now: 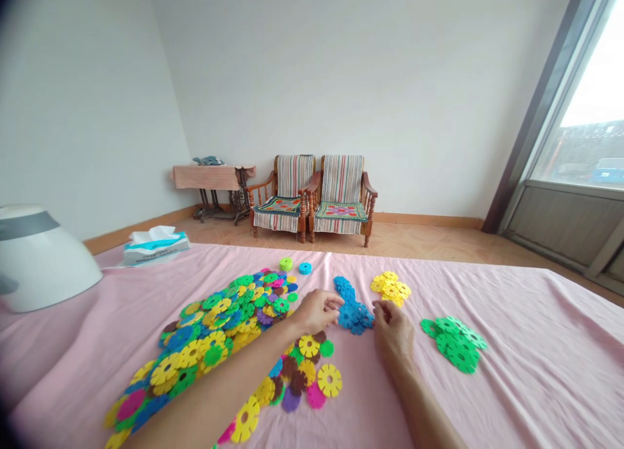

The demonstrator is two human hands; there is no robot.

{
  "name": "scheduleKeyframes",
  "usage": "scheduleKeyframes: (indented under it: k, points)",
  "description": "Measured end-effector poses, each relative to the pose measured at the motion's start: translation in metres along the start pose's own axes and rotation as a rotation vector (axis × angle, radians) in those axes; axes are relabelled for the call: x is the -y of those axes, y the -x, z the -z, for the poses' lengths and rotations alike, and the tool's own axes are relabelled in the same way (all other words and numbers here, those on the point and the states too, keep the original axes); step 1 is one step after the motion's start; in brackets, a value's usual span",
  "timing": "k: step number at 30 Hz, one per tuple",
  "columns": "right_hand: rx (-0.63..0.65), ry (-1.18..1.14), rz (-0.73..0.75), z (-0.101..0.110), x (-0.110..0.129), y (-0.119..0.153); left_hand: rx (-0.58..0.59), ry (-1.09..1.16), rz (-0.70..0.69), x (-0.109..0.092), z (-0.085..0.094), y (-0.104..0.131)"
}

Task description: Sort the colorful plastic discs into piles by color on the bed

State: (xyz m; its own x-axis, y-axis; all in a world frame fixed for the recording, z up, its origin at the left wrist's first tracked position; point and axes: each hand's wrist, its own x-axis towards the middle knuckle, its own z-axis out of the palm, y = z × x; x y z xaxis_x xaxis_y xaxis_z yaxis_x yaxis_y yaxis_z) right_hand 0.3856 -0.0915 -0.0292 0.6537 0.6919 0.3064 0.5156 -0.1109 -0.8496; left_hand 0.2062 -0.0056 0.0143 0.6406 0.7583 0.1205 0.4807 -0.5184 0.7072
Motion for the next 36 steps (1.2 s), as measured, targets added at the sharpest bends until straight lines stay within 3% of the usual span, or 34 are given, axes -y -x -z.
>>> scheduleKeyframes:
  k: [5, 12, 16, 21, 27, 36]
  points:
    - [0.015, -0.001, 0.017, 0.0, -0.002, -0.002, -0.077, 0.032, -0.025, -0.003, 0.018, 0.013]
    - [-0.014, 0.05, 0.025, -0.002, 0.003, 0.004, -0.145, 0.014, -0.036, 0.01, 0.074, 0.086]
    - [-0.003, 0.078, 0.017, -0.001, 0.005, 0.005, -0.238, -0.041, -0.001, 0.03, 0.11, 0.119]
    - [0.015, 0.109, -0.004, 0.0, 0.004, 0.005, -0.372, -0.194, 0.05, 0.066, 0.142, 0.131]
    - [0.034, 0.136, 0.001, 0.001, 0.001, 0.003, -0.409, -0.365, 0.076, 0.084, 0.15, 0.134]
    - [0.049, 0.161, 0.026, 0.001, -0.001, 0.002, -0.271, -0.452, 0.014, 0.074, 0.128, 0.14]
